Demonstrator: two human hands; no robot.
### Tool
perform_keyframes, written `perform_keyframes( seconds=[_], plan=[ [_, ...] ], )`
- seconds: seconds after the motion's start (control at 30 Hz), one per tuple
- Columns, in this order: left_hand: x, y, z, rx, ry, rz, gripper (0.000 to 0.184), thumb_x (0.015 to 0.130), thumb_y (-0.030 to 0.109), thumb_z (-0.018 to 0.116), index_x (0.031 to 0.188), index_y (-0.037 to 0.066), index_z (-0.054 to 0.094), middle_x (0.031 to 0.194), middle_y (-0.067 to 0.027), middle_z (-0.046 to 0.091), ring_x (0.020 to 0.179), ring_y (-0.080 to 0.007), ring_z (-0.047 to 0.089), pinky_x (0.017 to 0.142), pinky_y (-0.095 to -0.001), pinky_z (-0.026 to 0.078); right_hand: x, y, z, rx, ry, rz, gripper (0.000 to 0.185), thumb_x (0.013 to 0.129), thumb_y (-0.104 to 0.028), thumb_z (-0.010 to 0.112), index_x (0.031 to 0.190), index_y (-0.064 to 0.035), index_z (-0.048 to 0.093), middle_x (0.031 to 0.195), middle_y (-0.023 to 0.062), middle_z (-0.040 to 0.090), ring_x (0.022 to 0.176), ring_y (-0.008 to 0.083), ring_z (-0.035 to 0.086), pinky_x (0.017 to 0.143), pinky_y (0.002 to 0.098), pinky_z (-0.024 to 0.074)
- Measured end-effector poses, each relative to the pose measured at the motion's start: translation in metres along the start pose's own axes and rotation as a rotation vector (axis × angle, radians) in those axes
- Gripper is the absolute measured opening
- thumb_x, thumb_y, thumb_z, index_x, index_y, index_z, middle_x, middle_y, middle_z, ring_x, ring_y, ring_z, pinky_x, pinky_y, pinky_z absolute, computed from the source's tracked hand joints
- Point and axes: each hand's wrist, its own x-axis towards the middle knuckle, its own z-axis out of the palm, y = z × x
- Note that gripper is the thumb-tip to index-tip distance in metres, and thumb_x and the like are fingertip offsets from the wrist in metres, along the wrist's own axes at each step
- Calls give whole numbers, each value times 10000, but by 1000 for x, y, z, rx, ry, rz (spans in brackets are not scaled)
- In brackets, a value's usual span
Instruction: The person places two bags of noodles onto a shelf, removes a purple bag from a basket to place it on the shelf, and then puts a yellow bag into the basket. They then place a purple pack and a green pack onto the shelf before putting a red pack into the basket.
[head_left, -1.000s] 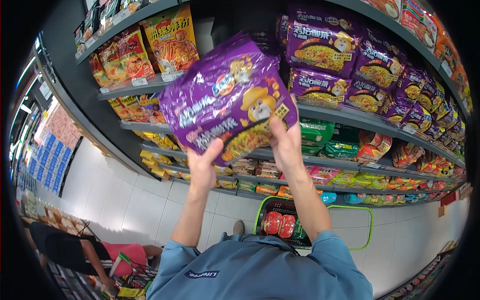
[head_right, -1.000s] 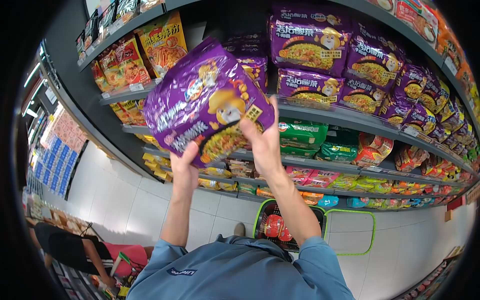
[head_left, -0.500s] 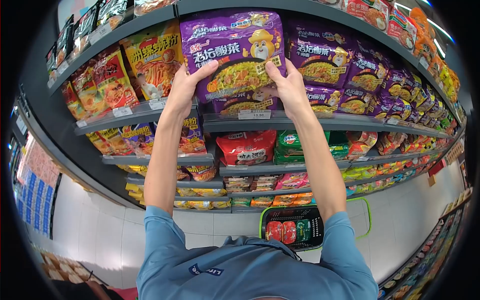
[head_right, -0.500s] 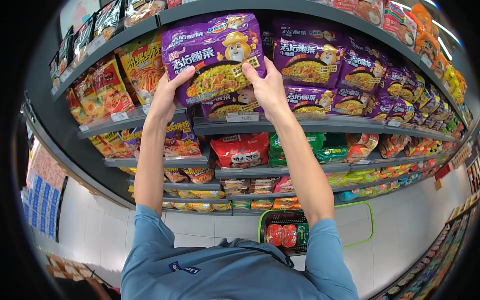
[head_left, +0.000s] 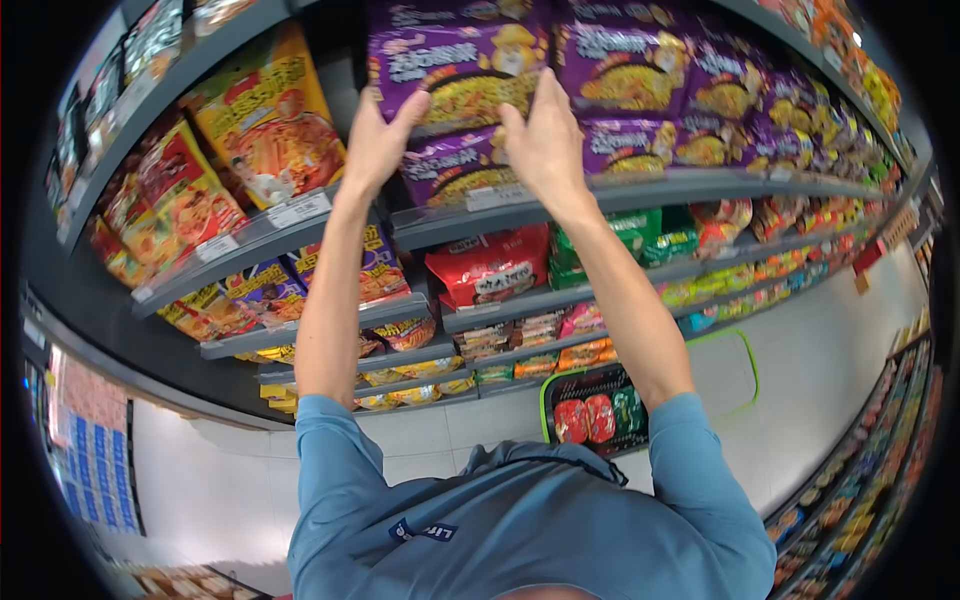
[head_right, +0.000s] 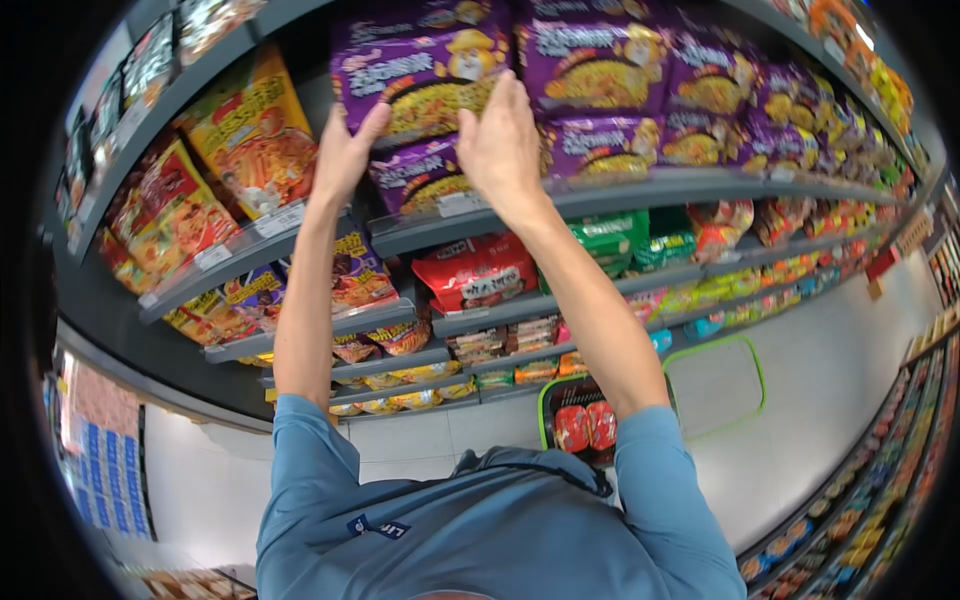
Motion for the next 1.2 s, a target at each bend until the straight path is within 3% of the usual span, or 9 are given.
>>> perform_keyframes(
  seconds=[0.27, 0.5, 0.63, 0.7, 0.77, 0.83, 0.9, 1.0, 1.2],
  plan=[
    [-29, -4, 16, 311, 228, 239, 622, 888, 310, 673, 1273, -116, 435, 1296, -231, 502, 1195, -259, 501, 1011, -344, 381, -162, 44, -53, 87, -181, -131, 198, 840, -136, 634, 1016, -46, 627, 928, 108, 639, 860, 298, 626, 717, 391, 515],
    [-108, 17, 34, 244, 378, 411, 328, 891, 10, 608, 1160, -133, 487, 1134, -241, 600, 1016, -253, 626, 882, -302, 537, -475, 208, -206, -417, -1002, 1077, 329, 866, -268, 590, 1141, -90, 618, 1038, 182, 652, 981, 348, 619, 840, 436, 497],
    [-160, 34, 72, 220, 399, 421, 253, 892, -38, 571, 1101, -143, 475, 1047, -240, 622, 848, -276, 666, 674, -292, 598, -620, 216, -360, -722, -994, 1513, 337, 861, -271, 591, 1099, -39, 649, 1060, 224, 652, 1028, 366, 616, 884, 414, 483],
    [-188, 36, 96, 224, 271, 350, 219, 906, -38, 544, 1106, -109, 489, 1047, -220, 627, 794, -235, 660, 618, -269, 569, -709, 225, -420, -663, -974, 1515, 271, 847, -261, 592, 967, -40, 691, 862, 211, 688, 808, 347, 674, 705, 425, 527],
    [-226, 48, 139, 173, 112, 152, 207, 920, -24, 530, 1121, -71, 514, 1035, -179, 632, 754, -184, 630, 581, -246, 520, -819, 245, -467, 44, -318, 2195, 227, 831, -231, 585, 718, -42, 637, 539, 50, 489, 429, 214, 486, 395, 364, 414],
    [-273, 40, 175, 251, -101, -31, 217, 916, 13, 551, 1130, -1, 582, 1034, -124, 622, 760, -162, 588, 669, -276, 496, -845, 253, -476, 269, -129, 2425, 289, 891, -248, 504, 775, -10, 622, 590, 115, 524, 464, 265, 504, 412, 413, 443],
    [-307, 54, 221, 247, -319, -38, 215, 875, 4, 595, 1091, 3, 586, 1036, -149, 608, 858, -215, 598, 633, -275, 500, -839, 270, -459, -85, -722, 2062, 246, 901, -159, 511, 962, 38, 647, 739, 178, 621, 566, 313, 583, 464, 494, 485],
    [-357, 81, 276, 127, -544, -418, 252, 855, 11, 613, 1106, 10, 593, 1126, -145, 591, 871, -219, 628, 638, -294, 532, -778, 318, -436, -143, -928, 1794, 250, 784, -53, 596, 1010, 12, 681, 808, 121, 680, 652, 219, 664, 529, 388, 531],
    [-369, 133, 344, 148, -732, -431, 260, 866, 108, 645, 1111, 27, 613, 1160, -164, 590, 920, -305, 648, 713, -351, 563, -687, 446, -426, -190, -866, 1364, 271, 822, -248, 579, 933, -36, 706, 808, 165, 685, 702, 271, 673, 689, 380, 527]
  ],
)
